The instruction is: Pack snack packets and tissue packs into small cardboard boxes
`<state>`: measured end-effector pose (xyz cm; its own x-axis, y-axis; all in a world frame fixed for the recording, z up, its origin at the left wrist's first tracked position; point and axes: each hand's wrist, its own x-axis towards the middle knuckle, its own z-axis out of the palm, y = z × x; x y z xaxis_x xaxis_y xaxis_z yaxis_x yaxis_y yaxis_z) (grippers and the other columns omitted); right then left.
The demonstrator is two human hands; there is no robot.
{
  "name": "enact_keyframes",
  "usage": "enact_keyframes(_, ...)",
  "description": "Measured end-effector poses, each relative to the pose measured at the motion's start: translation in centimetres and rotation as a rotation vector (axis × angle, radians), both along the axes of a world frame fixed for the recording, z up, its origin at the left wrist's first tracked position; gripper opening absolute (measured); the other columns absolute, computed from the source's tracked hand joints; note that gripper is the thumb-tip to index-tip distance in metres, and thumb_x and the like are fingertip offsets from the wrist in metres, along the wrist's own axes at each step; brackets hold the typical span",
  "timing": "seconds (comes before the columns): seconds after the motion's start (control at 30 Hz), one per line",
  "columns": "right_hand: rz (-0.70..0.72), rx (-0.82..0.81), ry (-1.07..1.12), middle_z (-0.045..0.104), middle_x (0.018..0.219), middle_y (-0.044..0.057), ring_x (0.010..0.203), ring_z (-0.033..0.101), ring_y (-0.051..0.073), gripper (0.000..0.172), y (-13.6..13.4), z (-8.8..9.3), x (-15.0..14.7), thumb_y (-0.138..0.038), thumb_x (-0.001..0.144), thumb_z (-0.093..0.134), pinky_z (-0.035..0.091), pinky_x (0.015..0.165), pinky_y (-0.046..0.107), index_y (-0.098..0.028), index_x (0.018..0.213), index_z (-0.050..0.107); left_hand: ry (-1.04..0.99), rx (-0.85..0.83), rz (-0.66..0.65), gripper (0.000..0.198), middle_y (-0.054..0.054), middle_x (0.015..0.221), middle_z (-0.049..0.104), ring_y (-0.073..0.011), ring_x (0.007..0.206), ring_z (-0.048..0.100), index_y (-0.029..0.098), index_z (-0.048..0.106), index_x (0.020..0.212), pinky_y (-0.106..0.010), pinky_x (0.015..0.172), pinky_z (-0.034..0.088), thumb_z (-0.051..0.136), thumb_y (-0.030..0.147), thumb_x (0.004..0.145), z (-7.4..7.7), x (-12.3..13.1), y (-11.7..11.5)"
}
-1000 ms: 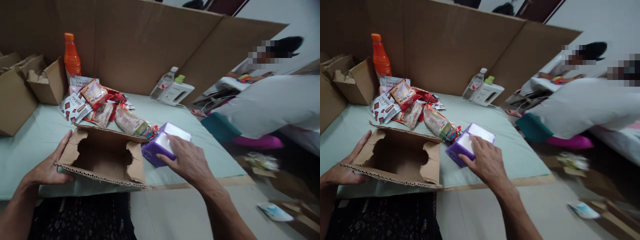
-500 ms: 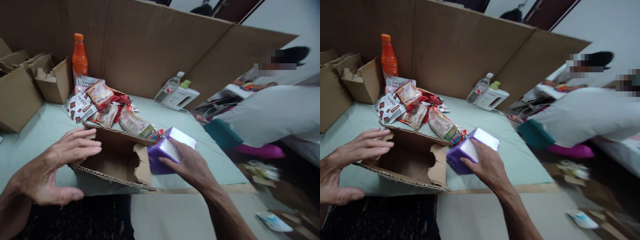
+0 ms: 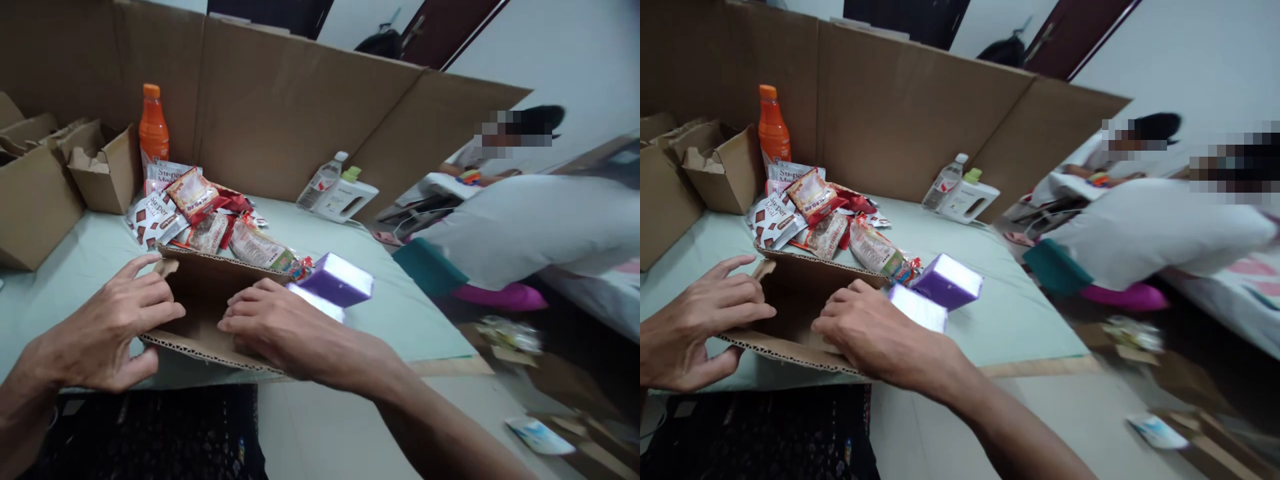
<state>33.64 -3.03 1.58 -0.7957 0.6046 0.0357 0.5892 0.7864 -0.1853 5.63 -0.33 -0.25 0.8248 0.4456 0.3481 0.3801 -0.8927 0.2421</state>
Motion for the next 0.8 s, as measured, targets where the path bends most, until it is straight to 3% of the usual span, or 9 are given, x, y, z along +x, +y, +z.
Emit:
enact_keyframes(0.1,-0.054,-0.004,-0.198,0.072,0.074,0.004,0.077,0.063,0.022,0.029,0.5,0.9,0.6,-0.026,0.102,0.059,0.044,0.079,0.040,-0.020,0.075,0.069,0.005,0.079,0.052,0.028,-0.005,0.088,0.066,-0.0235,0.086,0.063,0.017,0.071,0.100,-0.057,0.118,0.034,0.056,0.012,0.076,-0.1,-0.8,-0.3)
enact_keyframes(0.2,-0.157,0.078,-0.100,0.073,0.075,0.004,0.077,0.063,0.022,0.033,-1.2,0.6,3.5,-0.028,0.104,0.055,0.044,0.078,0.039,-0.022,0.074,0.068,-0.025,0.128,0.084,0.021,-0.004,0.088,0.065,-0.0227,0.085,0.062,0.018,0.068,0.097,-0.056,0.112,0.040,0.058,0.011,0.080,-0.7,-1.8,-0.6)
enact_keyframes(0.3,-0.272,0.119,0.097,0.079,0.097,0.006,0.089,0.071,0.022,0.027,-3.6,-1.9,6.0,-0.026,0.105,0.052,0.051,0.080,0.038,-0.023,0.090,0.075,-0.070,0.097,0.091,0.022,-0.004,0.093,0.067,-0.0237,0.094,0.064,0.021,0.066,0.097,-0.053,0.113,0.041,0.059,0.009,0.080,-2.0,-2.9,-0.8)
enact_keyframes(0.43,-0.455,0.191,0.402,0.079,0.112,0.008,0.102,0.075,0.022,0.020,-5.8,-6.2,6.9,-0.022,0.102,0.057,0.060,0.084,0.037,-0.024,0.105,0.077,-0.143,0.070,0.132,0.029,-0.008,0.125,0.066,-0.0285,0.124,0.059,0.025,0.065,0.104,-0.050,0.113,0.042,0.055,0.008,0.082,-3.6,-3.7,-0.8)
enact_keyframes(0.53,-0.511,0.229,0.518,0.079,0.115,0.007,0.105,0.075,0.023,0.019,-6.5,-7.2,8.1,-0.022,0.099,0.062,0.062,0.089,0.040,-0.027,0.111,0.075,-0.140,0.062,0.141,0.031,-0.006,0.145,0.059,-0.0290,0.136,0.053,0.026,0.065,0.107,-0.046,0.113,0.045,0.054,0.008,0.084,-4.0,-3.7,-0.8)
enact_keyframes(0.67,-0.648,0.267,0.525,0.077,0.123,0.007,0.116,0.073,0.025,0.024,-6.0,-7.4,12.0,-0.028,0.099,0.061,0.061,0.097,0.043,-0.030,0.120,0.073,-0.197,0.035,0.202,0.028,-0.004,0.151,0.058,-0.0289,0.137,0.056,0.026,0.067,0.103,-0.045,0.113,0.049,0.056,0.009,0.085,-4.2,-3.3,-1.4)
enact_keyframes(0.8,-0.683,0.175,0.291,0.071,0.136,0.016,0.124,0.069,0.037,0.054,-3.3,-10.5,15.0,-0.047,0.090,0.067,0.061,0.096,0.055,-0.022,0.138,0.064,-0.244,-0.002,0.268,0.027,-0.008,0.151,0.058,-0.0301,0.141,0.052,0.025,0.068,0.100,-0.049,0.114,0.049,0.055,0.007,0.085,-4.8,-2.8,-2.3)
